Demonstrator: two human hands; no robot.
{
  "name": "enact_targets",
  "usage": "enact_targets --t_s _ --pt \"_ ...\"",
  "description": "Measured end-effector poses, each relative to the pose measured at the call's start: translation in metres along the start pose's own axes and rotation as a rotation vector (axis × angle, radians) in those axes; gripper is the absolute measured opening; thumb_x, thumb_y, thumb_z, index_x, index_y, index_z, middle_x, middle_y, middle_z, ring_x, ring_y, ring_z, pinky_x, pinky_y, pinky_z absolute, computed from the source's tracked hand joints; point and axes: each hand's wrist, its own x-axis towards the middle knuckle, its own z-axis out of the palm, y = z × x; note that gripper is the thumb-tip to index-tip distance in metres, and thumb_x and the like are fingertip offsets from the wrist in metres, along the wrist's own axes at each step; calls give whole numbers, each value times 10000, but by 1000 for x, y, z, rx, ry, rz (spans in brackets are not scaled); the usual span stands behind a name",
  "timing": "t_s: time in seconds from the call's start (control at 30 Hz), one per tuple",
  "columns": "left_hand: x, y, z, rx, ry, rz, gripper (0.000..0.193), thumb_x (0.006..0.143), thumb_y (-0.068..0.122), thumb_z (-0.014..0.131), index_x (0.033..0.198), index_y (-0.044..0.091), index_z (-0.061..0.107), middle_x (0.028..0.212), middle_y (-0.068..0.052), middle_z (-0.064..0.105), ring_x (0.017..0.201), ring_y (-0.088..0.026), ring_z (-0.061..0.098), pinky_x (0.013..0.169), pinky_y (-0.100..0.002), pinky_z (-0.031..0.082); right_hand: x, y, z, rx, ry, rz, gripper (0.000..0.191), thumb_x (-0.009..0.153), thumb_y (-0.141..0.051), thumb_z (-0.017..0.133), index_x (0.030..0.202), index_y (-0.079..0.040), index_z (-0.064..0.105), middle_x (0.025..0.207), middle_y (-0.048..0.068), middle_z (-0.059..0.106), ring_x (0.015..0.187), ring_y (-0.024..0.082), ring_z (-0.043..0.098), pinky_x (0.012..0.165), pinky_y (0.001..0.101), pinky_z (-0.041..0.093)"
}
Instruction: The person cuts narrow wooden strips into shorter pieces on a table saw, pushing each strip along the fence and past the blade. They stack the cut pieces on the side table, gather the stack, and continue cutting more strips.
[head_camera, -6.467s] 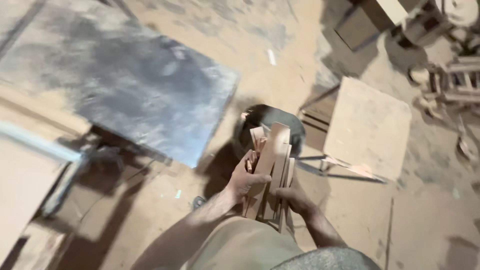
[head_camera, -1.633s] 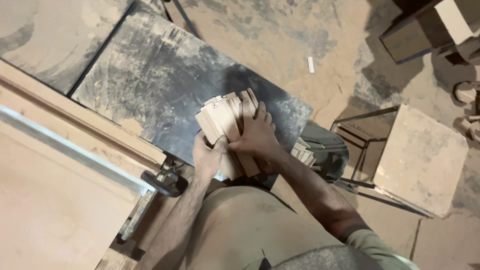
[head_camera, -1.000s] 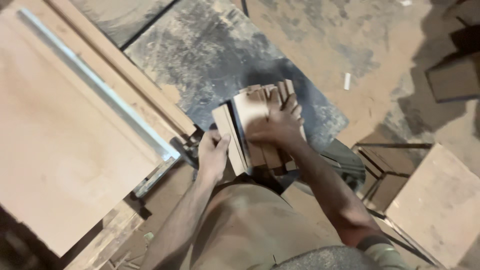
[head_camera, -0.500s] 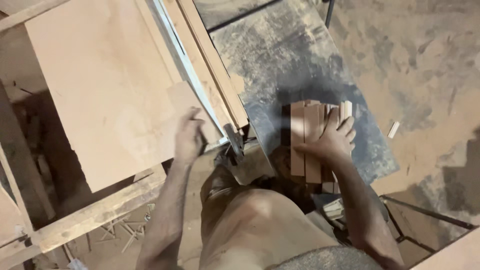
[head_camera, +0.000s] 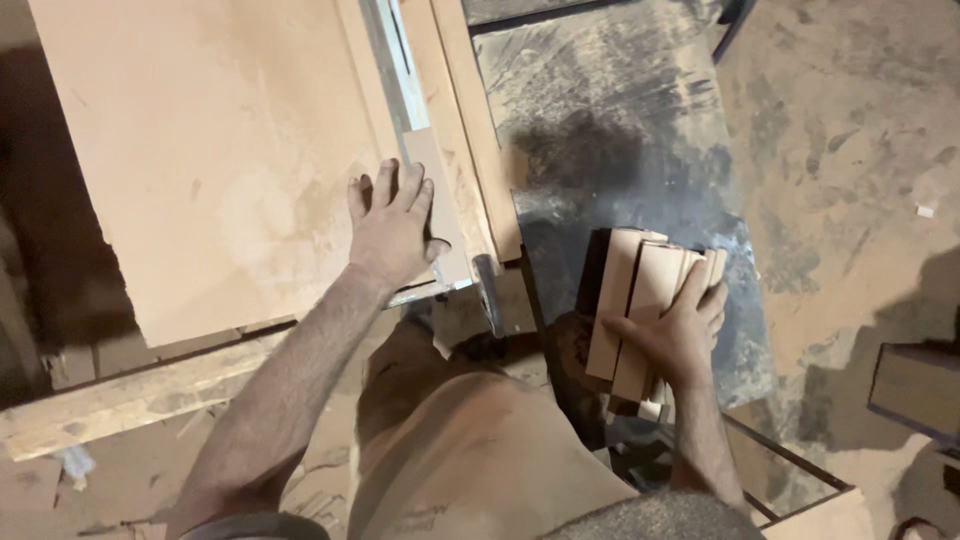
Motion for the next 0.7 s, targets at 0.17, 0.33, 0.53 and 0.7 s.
enact_targets --t_s 0.17,0.33,0.53,0.7 --pt "16 2 -7 94 -90 -43 956 789 500 768 1536 33 398 1673 -126 204 1554 -383 83 1141 -774 52 5 1 4 -34 3 1 1521 524 -506 971 1648 -99 29 1625 386 59 1485 590 183 1142 651 330" --pt "62 -26 -19 142 -91 -55 1015 775 531 770 1559 35 359 1677 -126 177 1546 -370 65 1121 -798 50 5 3 10 -40 61 -52 1511 527 -516 972 1650 -62 70 1605 417 93 1481 612 187 1169 668 292" --pt "134 -67 -51 187 -60 -66 1040 777 571 769 1559 23 357 1681 -130 178 1550 -378 69 1115 -801 34 10 -2 12 -3 103 -21 1469 536 -511 939 1676 -64 127 1624 407 113 1498 610 203 1176 663 302" --pt "189 -106 -56 190 6 -66 1062 751 551 786 1570 27 360 1681 -124 203 1547 -381 94 1107 -815 39 17 -5 11 28 91 24 1515 470 -532 947 1659 -55 136 1627 398 103 1496 590 213 1166 643 321"
